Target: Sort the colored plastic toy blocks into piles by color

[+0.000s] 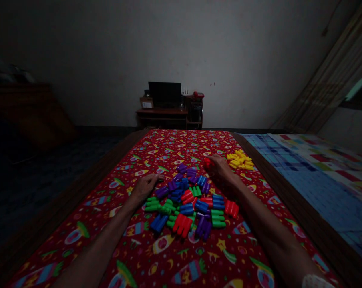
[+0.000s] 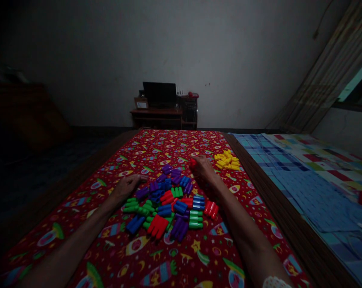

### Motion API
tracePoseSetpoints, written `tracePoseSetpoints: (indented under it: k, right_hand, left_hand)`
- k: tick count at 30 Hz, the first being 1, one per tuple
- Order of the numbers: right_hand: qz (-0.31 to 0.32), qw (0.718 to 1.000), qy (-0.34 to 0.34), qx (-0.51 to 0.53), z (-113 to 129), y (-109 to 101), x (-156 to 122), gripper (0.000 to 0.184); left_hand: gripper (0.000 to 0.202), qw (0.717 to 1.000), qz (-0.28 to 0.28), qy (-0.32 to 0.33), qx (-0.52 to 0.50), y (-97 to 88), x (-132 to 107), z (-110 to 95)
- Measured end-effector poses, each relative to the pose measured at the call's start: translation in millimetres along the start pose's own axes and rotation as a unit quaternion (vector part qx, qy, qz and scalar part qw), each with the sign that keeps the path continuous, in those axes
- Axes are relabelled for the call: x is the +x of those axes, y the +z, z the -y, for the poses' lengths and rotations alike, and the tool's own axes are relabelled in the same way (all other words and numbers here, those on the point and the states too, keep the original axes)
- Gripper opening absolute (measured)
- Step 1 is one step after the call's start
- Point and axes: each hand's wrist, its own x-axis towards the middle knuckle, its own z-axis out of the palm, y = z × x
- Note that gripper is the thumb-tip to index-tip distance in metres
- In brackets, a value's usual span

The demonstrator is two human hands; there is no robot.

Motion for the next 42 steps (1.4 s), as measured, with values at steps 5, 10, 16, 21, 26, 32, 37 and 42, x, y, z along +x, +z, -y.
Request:
tracePoseSetpoints:
  k: [5, 10, 16, 21, 26, 32, 37, 42]
  right_hand:
    - [0.026, 0.998, -0.050, 0.027, 40, -19, 1, 0.035]
    - [0.245, 0.964, -0.101, -0.020, 95, -20, -9, 0.018]
    - [0.191, 0.966, -0.123, -0.121, 90, 9, -23, 0.031]
    - [0.202, 0.960, -0.119, -0.152, 81, 10, -23, 0.034]
    - [0.206, 0.959, -0.106, -0.161, 89, 8, -22, 0.030]
    - [0.184, 0.965, -0.121, -0.143, 76, 12, -23, 0.037]
    - [0.128, 0.974, -0.154, -0.101, 60, 9, -17, 0.044]
    - [0.206, 0.970, -0.105, -0.076, 62, -14, -6, 0.037]
  left_hand:
    - [0.059, 1.000, 0.003, 0.011, 0.013, -1.0, 0, 1]
    - [0.059, 0.999, 0.003, 0.013, 0.037, -2.1, -2, -1]
    - [0.059, 0.999, 0.006, 0.020, 0.039, -1.4, -1, 4]
    - [0.059, 0.999, 0.011, 0.012, 0.045, -1.5, 0, 4]
    - [0.058, 0.999, 0.010, 0.021, 0.048, -2.0, 0, 2]
    - [0.057, 0.999, -0.004, 0.020, 0.038, -1.2, 1, 3]
    - [0.057, 0.999, -0.011, 0.012, 0.034, 0.0, 0, 1]
    - [0.054, 0.998, -0.008, 0.021, 0.050, -1.4, 0, 0]
